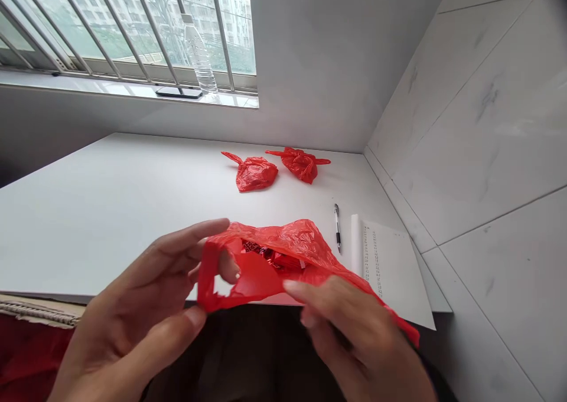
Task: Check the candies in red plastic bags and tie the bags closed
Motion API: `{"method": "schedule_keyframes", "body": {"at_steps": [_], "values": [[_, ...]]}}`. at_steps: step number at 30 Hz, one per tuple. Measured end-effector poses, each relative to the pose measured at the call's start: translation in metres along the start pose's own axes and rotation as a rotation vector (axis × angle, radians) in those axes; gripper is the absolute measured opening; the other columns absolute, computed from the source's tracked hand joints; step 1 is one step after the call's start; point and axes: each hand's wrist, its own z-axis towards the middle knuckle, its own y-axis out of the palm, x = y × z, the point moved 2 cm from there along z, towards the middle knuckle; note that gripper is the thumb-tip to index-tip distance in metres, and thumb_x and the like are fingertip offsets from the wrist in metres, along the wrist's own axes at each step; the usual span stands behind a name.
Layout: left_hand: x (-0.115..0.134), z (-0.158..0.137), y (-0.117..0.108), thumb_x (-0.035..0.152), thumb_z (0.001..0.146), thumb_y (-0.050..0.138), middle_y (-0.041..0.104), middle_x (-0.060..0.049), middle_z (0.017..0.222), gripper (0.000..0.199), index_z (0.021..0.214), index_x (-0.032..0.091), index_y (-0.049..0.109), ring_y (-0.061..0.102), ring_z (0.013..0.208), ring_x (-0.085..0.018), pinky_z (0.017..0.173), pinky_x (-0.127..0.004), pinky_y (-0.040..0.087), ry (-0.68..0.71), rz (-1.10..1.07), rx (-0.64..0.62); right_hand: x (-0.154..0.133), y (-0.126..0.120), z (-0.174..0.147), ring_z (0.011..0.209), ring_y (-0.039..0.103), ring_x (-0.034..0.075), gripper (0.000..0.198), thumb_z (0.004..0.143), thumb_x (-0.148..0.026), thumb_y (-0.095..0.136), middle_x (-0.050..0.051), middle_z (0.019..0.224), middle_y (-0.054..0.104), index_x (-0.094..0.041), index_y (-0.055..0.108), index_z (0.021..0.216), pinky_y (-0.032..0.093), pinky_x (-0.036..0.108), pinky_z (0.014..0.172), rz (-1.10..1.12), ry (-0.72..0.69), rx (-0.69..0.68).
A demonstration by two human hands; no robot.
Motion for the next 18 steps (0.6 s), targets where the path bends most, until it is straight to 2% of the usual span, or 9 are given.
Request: {"method": "schedule_keyframes", "body": {"at_steps": [1, 3, 5, 7, 10, 12, 14, 16, 18], "values": [[0.002, -0.001, 0.003, 0.039, 0.076, 0.078, 0.074, 0.002, 0.109, 0.056, 0.130, 0.040, 0.063, 0.067, 0.108, -0.027, 0.088, -0.029, 0.061, -0.010, 0.042, 0.038, -0.005, -0.011, -0.007, 0.076, 0.067, 0.018, 0.047, 0.093, -0.012, 0.053, -0.001, 0.084, 0.068, -0.039, 0.058, 0.131, 0.058, 0.030, 0.068, -0.020, -0.025, 0.105], [0.002, -0.002, 0.010, 0.039, 0.078, 0.077, 0.072, 0.002, 0.117, 0.053, 0.129, 0.040, 0.064, 0.067, 0.109, -0.026, 0.094, -0.030, 0.058, 0.006, 0.112, 0.078, -0.009, -0.032, -0.019, 0.088, 0.065, 0.020, 0.050, 0.089, -0.011, 0.059, 0.002, 0.097, 0.065, -0.041, 0.059, 0.129, 0.057, 0.029, 0.069, -0.157, -0.039, 0.301], [0.001, 0.000, 0.015, 0.034, 0.082, 0.075, 0.071, 0.002, 0.120, 0.043, 0.124, 0.039, 0.067, 0.067, 0.109, -0.025, 0.098, -0.033, 0.055, 0.105, 0.161, 0.049, -0.004, -0.048, -0.026, 0.108, 0.061, 0.026, 0.049, 0.088, -0.021, 0.065, 0.006, 0.118, 0.059, -0.040, 0.058, 0.132, 0.058, 0.029, 0.064, -0.343, 0.043, 0.348], [-0.002, 0.003, 0.018, 0.027, 0.087, 0.070, 0.072, 0.001, 0.115, 0.030, 0.116, 0.038, 0.072, 0.067, 0.105, -0.022, 0.094, -0.030, 0.055, 0.245, 0.237, -0.021, 0.011, -0.056, -0.030, 0.116, 0.058, 0.029, 0.045, 0.089, -0.033, 0.066, 0.009, 0.128, 0.055, -0.038, 0.058, 0.134, 0.054, 0.023, 0.048, -0.437, 0.191, 0.238], [-0.004, 0.006, 0.018, 0.021, 0.091, 0.065, 0.069, 0.000, 0.102, 0.023, 0.105, 0.036, 0.076, 0.066, 0.095, -0.018, 0.081, -0.025, 0.053, 0.430, 0.371, -0.080, 0.032, -0.062, -0.034, 0.097, 0.067, 0.024, 0.033, 0.092, -0.042, 0.063, 0.008, 0.114, 0.063, -0.036, 0.064, 0.125, 0.043, 0.014, 0.031, -0.381, 0.320, 0.048], [-0.003, 0.007, 0.017, 0.021, 0.092, 0.064, 0.066, -0.001, 0.105, 0.018, 0.100, 0.033, 0.075, 0.063, 0.098, -0.019, 0.084, -0.027, 0.051, 0.476, 0.405, -0.037, 0.037, -0.065, -0.035, 0.088, 0.069, 0.020, 0.025, 0.094, -0.044, 0.061, 0.006, 0.104, 0.066, -0.034, 0.067, 0.117, 0.041, 0.013, 0.030, -0.351, 0.352, 0.008], [-0.002, 0.006, 0.017, 0.024, 0.094, 0.061, 0.065, -0.002, 0.114, 0.012, 0.099, 0.030, 0.070, 0.061, 0.112, -0.022, 0.096, -0.032, 0.048, 0.453, 0.367, 0.010, 0.034, -0.067, -0.032, 0.089, 0.070, 0.020, 0.025, 0.095, -0.045, 0.059, 0.005, 0.103, 0.067, -0.035, 0.066, 0.117, 0.046, 0.014, 0.034, -0.358, 0.337, -0.026], [-0.001, 0.005, 0.019, 0.029, 0.097, 0.056, 0.067, -0.003, 0.116, 0.010, 0.102, 0.029, 0.064, 0.057, 0.123, -0.025, 0.106, -0.038, 0.043, 0.397, 0.280, 0.010, 0.025, -0.065, -0.027, 0.093, 0.071, 0.021, 0.039, 0.090, -0.047, 0.066, 0.004, 0.108, 0.067, -0.037, 0.060, 0.127, 0.059, 0.019, 0.050, -0.378, 0.217, -0.121], [-0.002, 0.004, 0.022, 0.033, 0.100, 0.051, 0.072, -0.002, 0.102, 0.010, 0.104, 0.028, 0.058, 0.063, 0.115, -0.025, 0.101, -0.039, 0.046, 0.322, 0.175, -0.023, 0.019, -0.057, -0.021, 0.097, 0.071, 0.023, 0.061, 0.081, -0.045, 0.075, 0.005, 0.114, 0.067, -0.036, 0.053, 0.137, 0.066, 0.029, 0.070, -0.415, 0.067, -0.253]]}}
